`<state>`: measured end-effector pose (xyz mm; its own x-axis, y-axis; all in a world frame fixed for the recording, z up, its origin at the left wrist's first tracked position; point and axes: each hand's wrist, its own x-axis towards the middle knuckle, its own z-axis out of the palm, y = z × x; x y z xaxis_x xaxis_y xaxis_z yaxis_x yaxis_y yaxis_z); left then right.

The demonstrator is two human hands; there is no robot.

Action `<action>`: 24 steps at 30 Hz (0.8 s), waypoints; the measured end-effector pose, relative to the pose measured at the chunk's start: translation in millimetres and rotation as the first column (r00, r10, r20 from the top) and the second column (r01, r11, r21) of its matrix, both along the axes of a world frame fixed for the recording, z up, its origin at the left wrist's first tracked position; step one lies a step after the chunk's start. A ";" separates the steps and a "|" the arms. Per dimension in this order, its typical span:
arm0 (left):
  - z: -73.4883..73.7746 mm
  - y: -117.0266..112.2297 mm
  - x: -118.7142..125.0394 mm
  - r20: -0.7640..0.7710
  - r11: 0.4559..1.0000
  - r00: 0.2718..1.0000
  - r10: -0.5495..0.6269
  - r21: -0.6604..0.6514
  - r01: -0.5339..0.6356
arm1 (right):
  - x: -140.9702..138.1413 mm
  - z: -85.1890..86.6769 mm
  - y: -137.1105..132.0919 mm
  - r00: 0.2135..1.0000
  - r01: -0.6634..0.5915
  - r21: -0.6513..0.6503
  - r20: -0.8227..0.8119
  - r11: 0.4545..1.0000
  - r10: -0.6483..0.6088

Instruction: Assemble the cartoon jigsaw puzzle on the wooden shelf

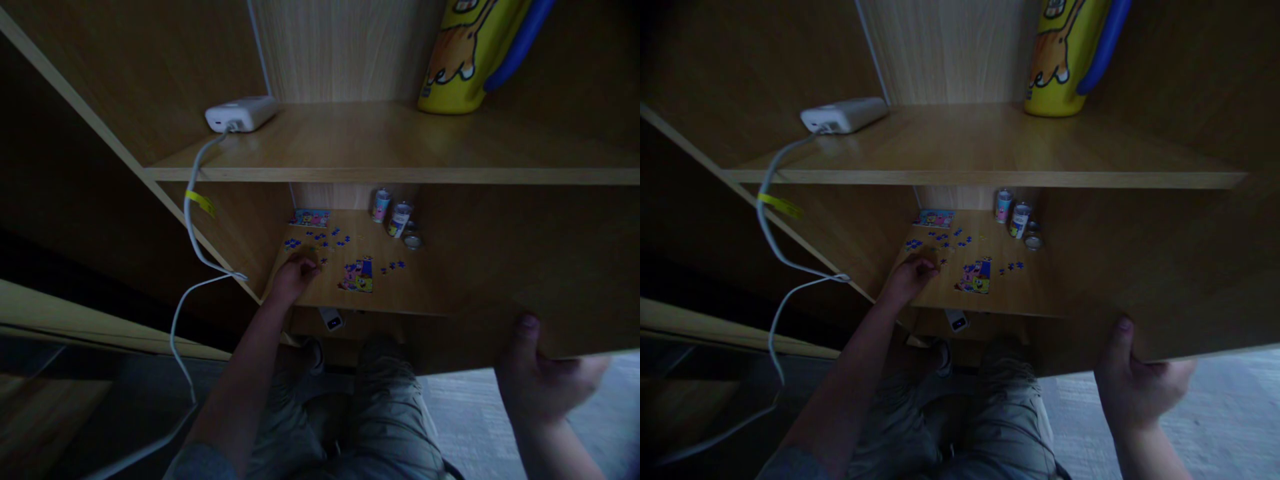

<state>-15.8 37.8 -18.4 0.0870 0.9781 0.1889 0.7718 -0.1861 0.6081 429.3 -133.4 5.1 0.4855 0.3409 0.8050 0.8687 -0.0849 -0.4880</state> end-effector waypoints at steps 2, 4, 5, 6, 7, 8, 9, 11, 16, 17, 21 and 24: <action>-0.5 -1.5 -0.2 0.038 1.000 0.999 -0.006 0.016 0.005 | -1.4 1.3 -0.4 1.000 -0.003 0.012 0.026 1.000 0.002; 0.4 -4.0 0.4 0.083 1.000 0.996 -0.012 0.014 0.011 | -3.4 3.0 -0.6 1.000 0.001 0.029 0.031 1.000 -0.002; 1.1 -5.3 1.0 0.111 1.000 0.994 -0.020 0.008 0.020 | -4.2 3.6 -0.6 1.000 0.003 0.035 0.024 0.999 -0.004; 1.8 -6.4 2.0 0.145 0.999 0.989 -0.034 0.001 0.035 | -4.8 3.9 -0.5 1.000 0.002 0.039 0.013 0.999 -0.003; 2.3 -7.3 3.4 0.188 0.999 0.981 -0.051 -0.005 0.053 | -5.2 3.9 -0.5 1.000 -0.003 0.042 0.000 0.999 0.003; 2.7 -7.7 5.6 0.239 0.997 0.969 -0.069 -0.007 0.073 | -5.5 3.8 -0.5 1.000 -0.009 0.042 -0.010 0.999 0.010; 2.8 -7.6 8.4 0.294 0.996 0.952 -0.085 -0.006 0.091 | -5.8 3.7 -0.5 1.000 -0.012 0.040 -0.019 0.999 0.013; 2.1 -6.0 16.2 0.391 0.993 0.914 -0.111 -0.004 0.122 | -6.4 3.7 -0.8 0.999 -0.007 0.030 -0.043 1.000 0.008; -3.1 1.1 35.6 0.412 0.976 0.892 -0.184 -0.031 0.216 | -8.6 6.4 -1.9 0.997 0.000 0.003 -0.080 1.000 0.001; -4.4 1.9 37.2 0.397 0.974 0.897 -0.193 -0.033 0.224 | -8.7 6.9 -1.9 0.997 -0.011 0.000 -0.074 1.000 0.011; -8.4 -0.3 37.0 0.344 0.971 0.912 -0.226 -0.001 0.241 | -7.3 7.4 -0.9 0.999 -0.020 -0.009 -0.034 1.000 0.020; -9.0 -5.3 35.7 0.306 0.964 0.916 -0.260 0.024 0.266 | -4.2 6.0 0.0 1.000 -0.002 -0.002 -0.004 1.000 0.002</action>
<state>19.9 32.5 -27.4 0.2829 0.9312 0.2301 0.4743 -0.3443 0.8102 425.1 -133.4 11.1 0.4879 0.3435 0.8025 0.8670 -0.0840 -0.4912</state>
